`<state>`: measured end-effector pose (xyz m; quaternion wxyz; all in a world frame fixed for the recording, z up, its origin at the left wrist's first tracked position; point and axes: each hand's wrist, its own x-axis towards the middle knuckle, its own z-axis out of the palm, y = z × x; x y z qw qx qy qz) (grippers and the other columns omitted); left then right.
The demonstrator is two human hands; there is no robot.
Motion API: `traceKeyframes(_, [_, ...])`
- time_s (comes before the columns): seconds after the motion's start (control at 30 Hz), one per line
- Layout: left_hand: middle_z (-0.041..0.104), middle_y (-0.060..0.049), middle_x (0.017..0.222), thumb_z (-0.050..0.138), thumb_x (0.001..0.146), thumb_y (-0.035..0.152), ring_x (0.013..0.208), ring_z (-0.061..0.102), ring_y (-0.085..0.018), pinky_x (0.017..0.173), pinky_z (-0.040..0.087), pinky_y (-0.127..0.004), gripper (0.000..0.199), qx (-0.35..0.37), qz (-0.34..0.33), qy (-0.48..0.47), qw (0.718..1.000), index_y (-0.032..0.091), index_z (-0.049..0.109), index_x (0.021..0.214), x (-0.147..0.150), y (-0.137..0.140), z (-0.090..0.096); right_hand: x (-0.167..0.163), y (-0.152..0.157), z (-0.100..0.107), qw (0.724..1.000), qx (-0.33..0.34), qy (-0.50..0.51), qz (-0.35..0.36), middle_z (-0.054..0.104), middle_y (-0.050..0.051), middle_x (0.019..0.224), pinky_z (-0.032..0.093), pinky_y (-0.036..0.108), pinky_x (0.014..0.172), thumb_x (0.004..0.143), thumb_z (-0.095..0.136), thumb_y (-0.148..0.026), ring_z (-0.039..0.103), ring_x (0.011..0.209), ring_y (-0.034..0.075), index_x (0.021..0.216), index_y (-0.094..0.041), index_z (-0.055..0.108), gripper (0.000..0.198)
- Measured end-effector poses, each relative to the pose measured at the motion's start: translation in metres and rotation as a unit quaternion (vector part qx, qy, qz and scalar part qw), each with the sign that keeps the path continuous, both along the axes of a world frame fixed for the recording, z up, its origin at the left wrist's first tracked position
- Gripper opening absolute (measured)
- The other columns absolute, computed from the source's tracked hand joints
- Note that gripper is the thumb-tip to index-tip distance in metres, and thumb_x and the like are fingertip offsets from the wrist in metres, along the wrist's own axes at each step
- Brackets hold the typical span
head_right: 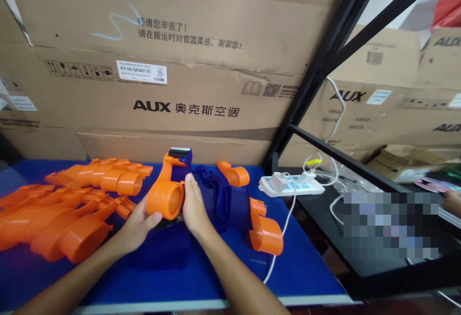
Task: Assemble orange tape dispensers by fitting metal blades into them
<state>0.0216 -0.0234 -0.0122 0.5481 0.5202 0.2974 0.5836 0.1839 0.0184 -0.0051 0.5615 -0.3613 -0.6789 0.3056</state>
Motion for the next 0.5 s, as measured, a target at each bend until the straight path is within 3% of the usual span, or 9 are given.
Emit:
traceKeyframes(0.23, [0.076,-0.009,0.108,0.076,0.082,0.046,0.097,0.071,-0.028,0.076,0.062,-0.040,0.041,-0.095,0.118,-0.175,0.973,0.019,0.069,0.112,-0.001,0.018,0.005,0.005,0.012,0.005,0.990,-0.118,0.083,-0.010,0.073,0.008,0.107,0.052,0.034,0.067,0.103,0.031,-0.067,0.064,0.088,0.023,0.130,-0.027,0.067,0.059])
traceKeyframes(0.37, [0.075,-0.007,0.094,0.077,0.084,0.048,0.087,0.072,-0.022,0.075,0.061,-0.035,0.036,-0.132,0.184,-0.187,0.956,0.018,0.067,0.103,-0.007,0.030,0.003,0.011,0.015,0.011,0.986,-0.120,0.108,-0.039,0.072,0.009,0.109,0.051,0.032,0.065,0.104,0.030,-0.063,0.063,0.088,0.023,0.132,-0.025,0.064,0.059])
traceKeyframes(0.5, [0.071,-0.004,0.083,0.081,0.082,0.043,0.074,0.069,-0.017,0.070,0.061,-0.030,0.033,-0.170,0.191,-0.179,0.950,0.017,0.067,0.094,-0.017,0.036,-0.005,0.015,0.012,0.019,0.983,-0.116,0.140,-0.019,0.073,0.010,0.108,0.052,0.033,0.067,0.104,0.028,-0.062,0.064,0.089,0.023,0.127,-0.024,0.065,0.058])
